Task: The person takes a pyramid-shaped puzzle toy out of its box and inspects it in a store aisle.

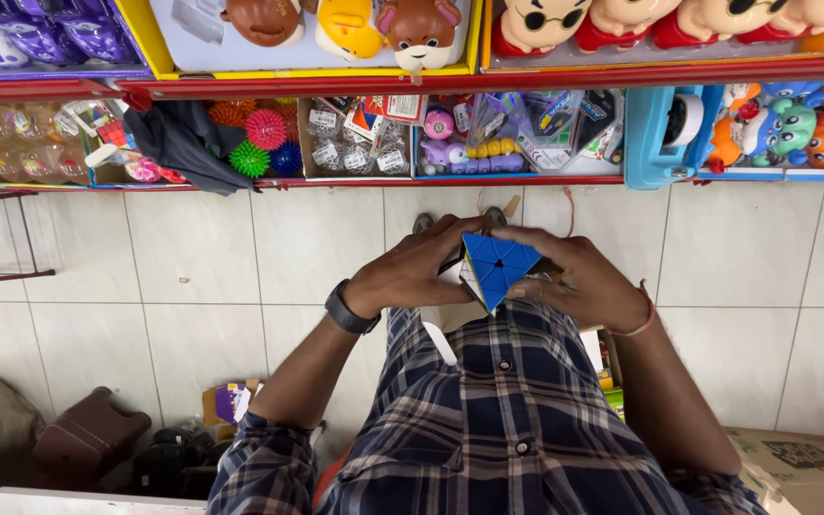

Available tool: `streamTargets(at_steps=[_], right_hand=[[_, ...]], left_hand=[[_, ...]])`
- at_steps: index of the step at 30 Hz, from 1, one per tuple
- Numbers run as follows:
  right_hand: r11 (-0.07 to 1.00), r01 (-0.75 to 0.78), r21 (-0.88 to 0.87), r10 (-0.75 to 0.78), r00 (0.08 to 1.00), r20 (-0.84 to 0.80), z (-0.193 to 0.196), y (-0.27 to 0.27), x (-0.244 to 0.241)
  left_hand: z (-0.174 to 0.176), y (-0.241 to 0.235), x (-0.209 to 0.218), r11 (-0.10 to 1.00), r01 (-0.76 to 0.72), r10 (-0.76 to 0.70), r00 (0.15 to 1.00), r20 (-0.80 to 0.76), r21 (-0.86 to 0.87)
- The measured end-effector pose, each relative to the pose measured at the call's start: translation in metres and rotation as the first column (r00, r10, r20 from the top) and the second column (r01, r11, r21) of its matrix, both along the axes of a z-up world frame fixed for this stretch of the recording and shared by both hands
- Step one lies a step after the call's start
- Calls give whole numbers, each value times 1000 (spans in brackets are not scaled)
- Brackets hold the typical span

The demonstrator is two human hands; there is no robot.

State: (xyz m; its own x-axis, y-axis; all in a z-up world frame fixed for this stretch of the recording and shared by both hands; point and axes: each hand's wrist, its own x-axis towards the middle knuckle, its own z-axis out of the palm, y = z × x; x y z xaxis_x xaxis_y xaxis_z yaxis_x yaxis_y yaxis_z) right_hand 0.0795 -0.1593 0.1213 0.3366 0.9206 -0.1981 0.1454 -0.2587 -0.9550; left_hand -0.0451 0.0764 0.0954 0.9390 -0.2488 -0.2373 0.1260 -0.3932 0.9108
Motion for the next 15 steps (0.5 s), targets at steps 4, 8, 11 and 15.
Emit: streamTargets(at_steps=[4,8,11,15], right_hand=[[998,43,51,-35,990,-136,-3,9,-4],[991,116,71,-108,988,-111,-18,13,-5],[985,168,48,-162,981,-108,-32,11,2],[953,302,35,-292,941,-169,-35,5,7]], left_hand=[[1,1,4,999,-32,32,999,-24,-12],[-2,-4,10,988,-141,145,987,-67,57],[-11,-7,13,966,-250,256,958,-129,63],[-29,-15,11,907,-420,419,904,-84,6]])
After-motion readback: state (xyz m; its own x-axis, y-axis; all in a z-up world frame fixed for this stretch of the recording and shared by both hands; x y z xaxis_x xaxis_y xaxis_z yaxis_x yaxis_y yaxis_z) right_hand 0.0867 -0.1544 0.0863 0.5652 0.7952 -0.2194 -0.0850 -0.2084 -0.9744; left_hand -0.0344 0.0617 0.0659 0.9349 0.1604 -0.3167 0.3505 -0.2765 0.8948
